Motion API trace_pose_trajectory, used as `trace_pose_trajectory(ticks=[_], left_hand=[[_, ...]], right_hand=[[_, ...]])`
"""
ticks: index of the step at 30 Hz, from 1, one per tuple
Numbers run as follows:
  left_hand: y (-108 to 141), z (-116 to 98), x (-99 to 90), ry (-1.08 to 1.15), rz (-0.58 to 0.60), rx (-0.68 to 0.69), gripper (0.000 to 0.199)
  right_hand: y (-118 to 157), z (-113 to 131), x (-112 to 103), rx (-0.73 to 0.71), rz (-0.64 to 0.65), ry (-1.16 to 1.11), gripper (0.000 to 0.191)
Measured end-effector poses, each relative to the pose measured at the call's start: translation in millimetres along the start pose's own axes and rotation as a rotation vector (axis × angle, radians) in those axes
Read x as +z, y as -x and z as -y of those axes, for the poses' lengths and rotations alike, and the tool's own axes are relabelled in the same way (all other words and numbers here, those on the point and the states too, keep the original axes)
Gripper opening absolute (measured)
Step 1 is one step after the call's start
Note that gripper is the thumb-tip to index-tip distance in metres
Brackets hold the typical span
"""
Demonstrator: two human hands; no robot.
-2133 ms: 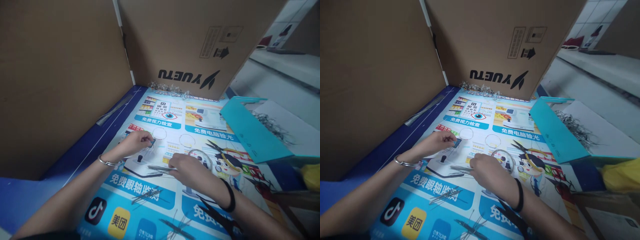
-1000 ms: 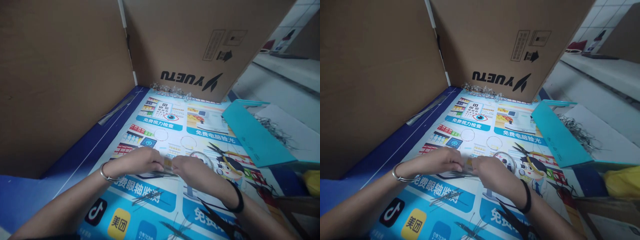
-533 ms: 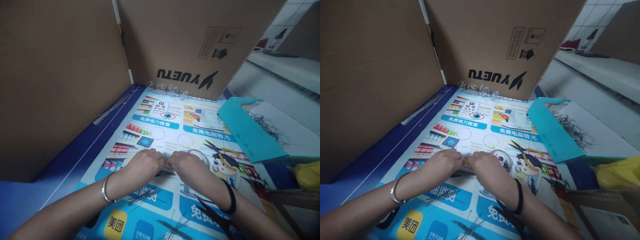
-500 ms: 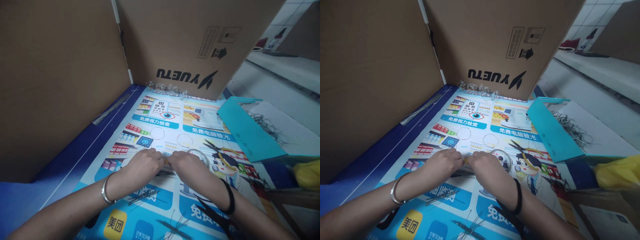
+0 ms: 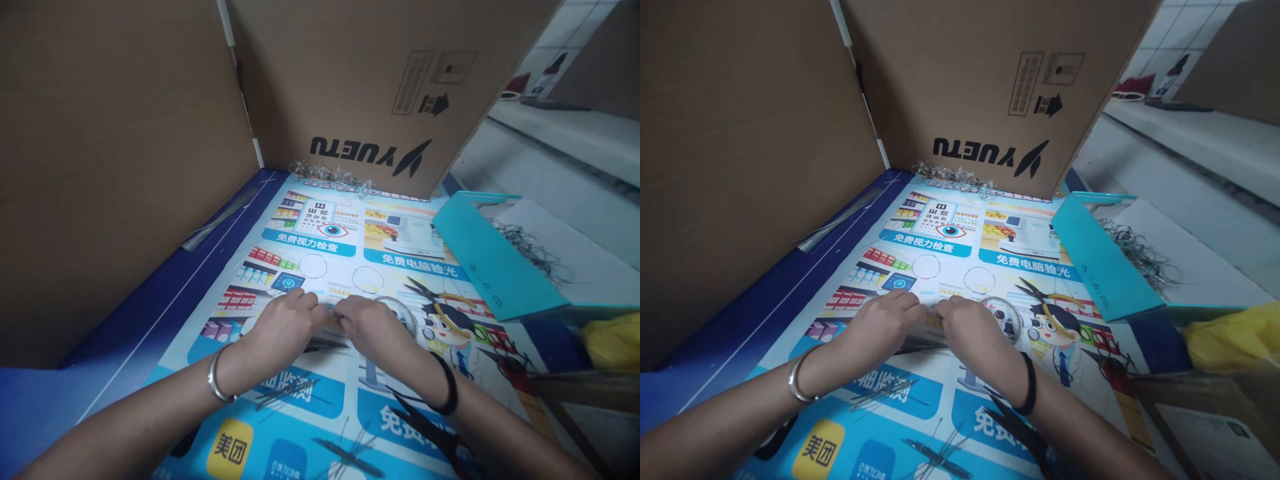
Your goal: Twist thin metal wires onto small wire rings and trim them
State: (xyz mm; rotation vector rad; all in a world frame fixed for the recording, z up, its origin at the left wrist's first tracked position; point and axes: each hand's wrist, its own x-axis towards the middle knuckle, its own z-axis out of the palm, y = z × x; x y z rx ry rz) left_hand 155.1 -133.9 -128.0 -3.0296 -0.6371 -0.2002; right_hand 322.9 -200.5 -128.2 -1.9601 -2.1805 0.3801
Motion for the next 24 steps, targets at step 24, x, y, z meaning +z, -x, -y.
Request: trace_pose_trajectory(ticks=[24], left_hand=[[-14,0,14.3,1.272,-0.163,-0.570,0.007]], right_hand=[[-7,-11,16,0.192,-0.034,-1.346,0.023]])
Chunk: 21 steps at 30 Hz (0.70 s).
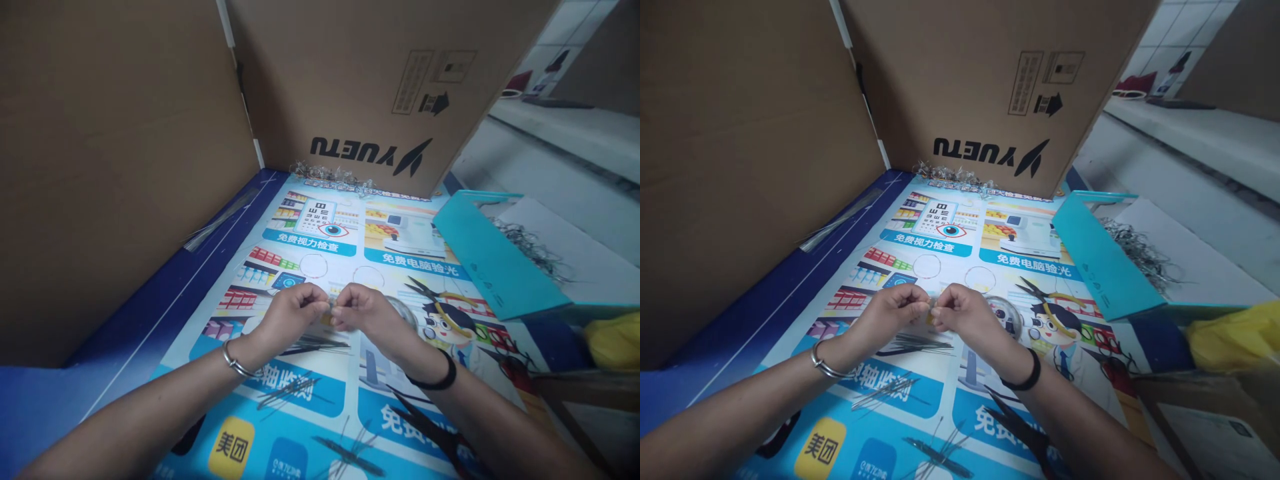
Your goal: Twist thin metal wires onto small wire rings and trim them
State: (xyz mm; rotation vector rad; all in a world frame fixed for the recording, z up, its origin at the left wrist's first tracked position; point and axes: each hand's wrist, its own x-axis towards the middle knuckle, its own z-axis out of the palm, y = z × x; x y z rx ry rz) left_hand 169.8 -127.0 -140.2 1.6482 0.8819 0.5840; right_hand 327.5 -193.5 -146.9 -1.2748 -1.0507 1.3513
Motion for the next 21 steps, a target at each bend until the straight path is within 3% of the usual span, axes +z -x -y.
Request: trace_pose_trajectory(ticks=[9,13,16,21], left_hand=[[1,0,0.8,0.045,0.011,0.003,0.007],[-3,1,-6.4,-0.059,0.064,0.041,0.007],[-7,-6,-22.9,-0.255,0.151,0.067,0.007],[-15,-13,-56.3,-0.546,0.106,0.135,0.014]], right_hand=[[1,-1,2,0.001,-0.035,0.023,0.022],[0,3,-3,0.005,0.047,0.090,0.017],[2,11,-6,-0.018,0.100,0.403,0.008],[10,17,-2,-0.133,0.234,1.063,0.003]])
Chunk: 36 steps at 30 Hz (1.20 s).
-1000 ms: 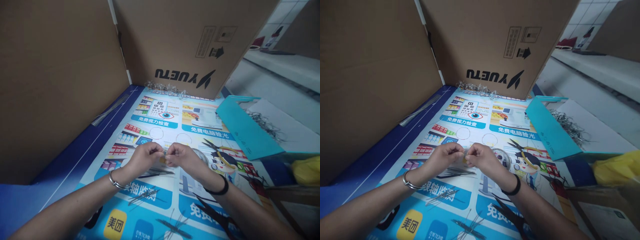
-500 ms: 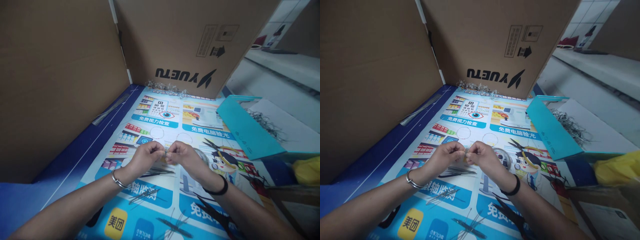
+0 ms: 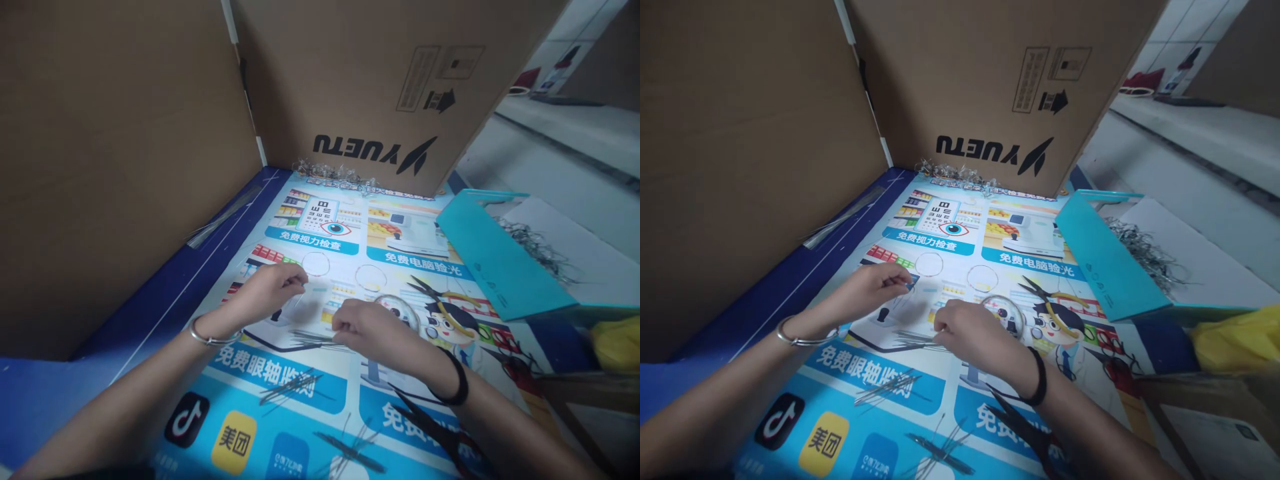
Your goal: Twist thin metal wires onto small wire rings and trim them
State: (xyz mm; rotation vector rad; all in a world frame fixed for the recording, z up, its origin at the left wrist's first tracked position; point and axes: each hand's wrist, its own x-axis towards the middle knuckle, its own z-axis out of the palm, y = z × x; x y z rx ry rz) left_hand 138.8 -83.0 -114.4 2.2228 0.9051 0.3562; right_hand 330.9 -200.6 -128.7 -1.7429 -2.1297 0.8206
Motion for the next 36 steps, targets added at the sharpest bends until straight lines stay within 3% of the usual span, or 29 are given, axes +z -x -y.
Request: trace_pose_trajectory(ticks=[4,9,16,28,36], left_hand=[[-8,18,-9.1,-0.068,0.031,-0.030,0.010],[-16,34,-9.2,-0.151,0.063,-0.114,0.009],[-18,46,-6.1,-0.260,0.092,-0.067,0.010],[-10,33,-13.5,-0.465,0.077,-0.063,0.020],[-9,37,-21.5,-0.499,0.081,-0.083,0.019]], right_hand=[[2,2,7,-0.015,0.075,0.227,0.007],[1,-1,11,-0.005,0.126,0.259,0.010],[1,-3,12,-0.039,0.128,0.336,0.009],[2,0,-3,0.007,0.120,0.332,0.010],[1,1,-10,0.060,0.145,0.286,0.012]])
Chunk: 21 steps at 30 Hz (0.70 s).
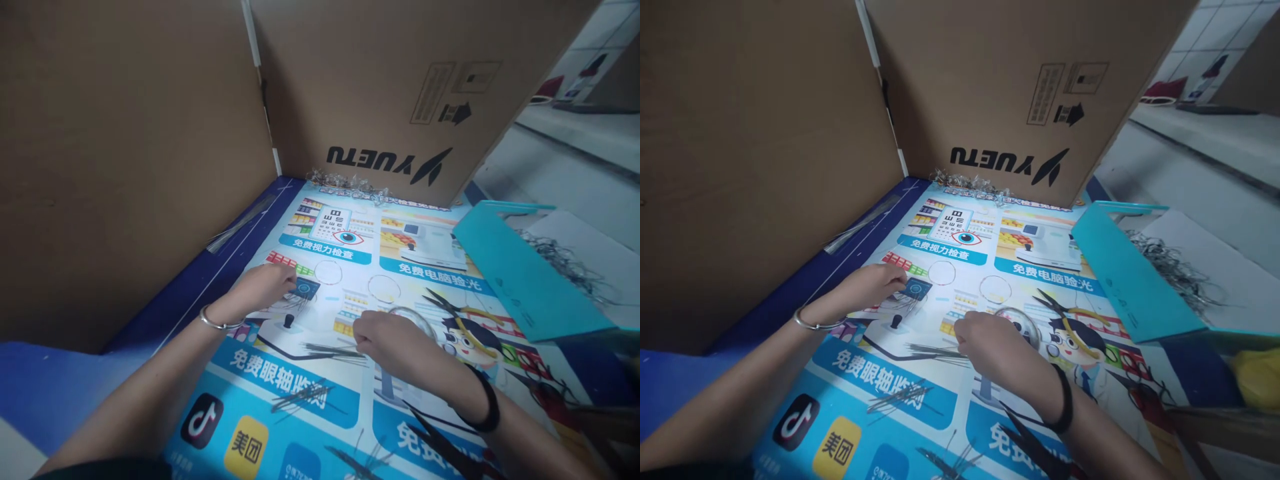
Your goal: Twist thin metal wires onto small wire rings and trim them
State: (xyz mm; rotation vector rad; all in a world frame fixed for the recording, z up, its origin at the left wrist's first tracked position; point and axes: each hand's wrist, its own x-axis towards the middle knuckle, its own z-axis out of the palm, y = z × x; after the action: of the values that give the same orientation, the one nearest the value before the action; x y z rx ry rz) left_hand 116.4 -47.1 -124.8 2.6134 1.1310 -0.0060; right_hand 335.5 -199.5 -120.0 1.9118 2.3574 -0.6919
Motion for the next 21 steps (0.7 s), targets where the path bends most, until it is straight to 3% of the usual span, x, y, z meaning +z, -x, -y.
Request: trace_pose_trajectory(ticks=[7,13,21], left_hand=[[0,-4,6.6,-0.033,0.012,0.017,0.009],[-5,3,12.8,-0.028,-0.022,-0.004,0.013],[-8,9,17.5,-0.018,-0.038,-0.006,0.016]], right_hand=[[-3,-2,2,0.006,-0.024,-0.125,0.012],[-6,-1,8,0.008,-0.076,-0.211,0.012],[-11,-1,24,0.026,-0.059,-0.082,0.014]])
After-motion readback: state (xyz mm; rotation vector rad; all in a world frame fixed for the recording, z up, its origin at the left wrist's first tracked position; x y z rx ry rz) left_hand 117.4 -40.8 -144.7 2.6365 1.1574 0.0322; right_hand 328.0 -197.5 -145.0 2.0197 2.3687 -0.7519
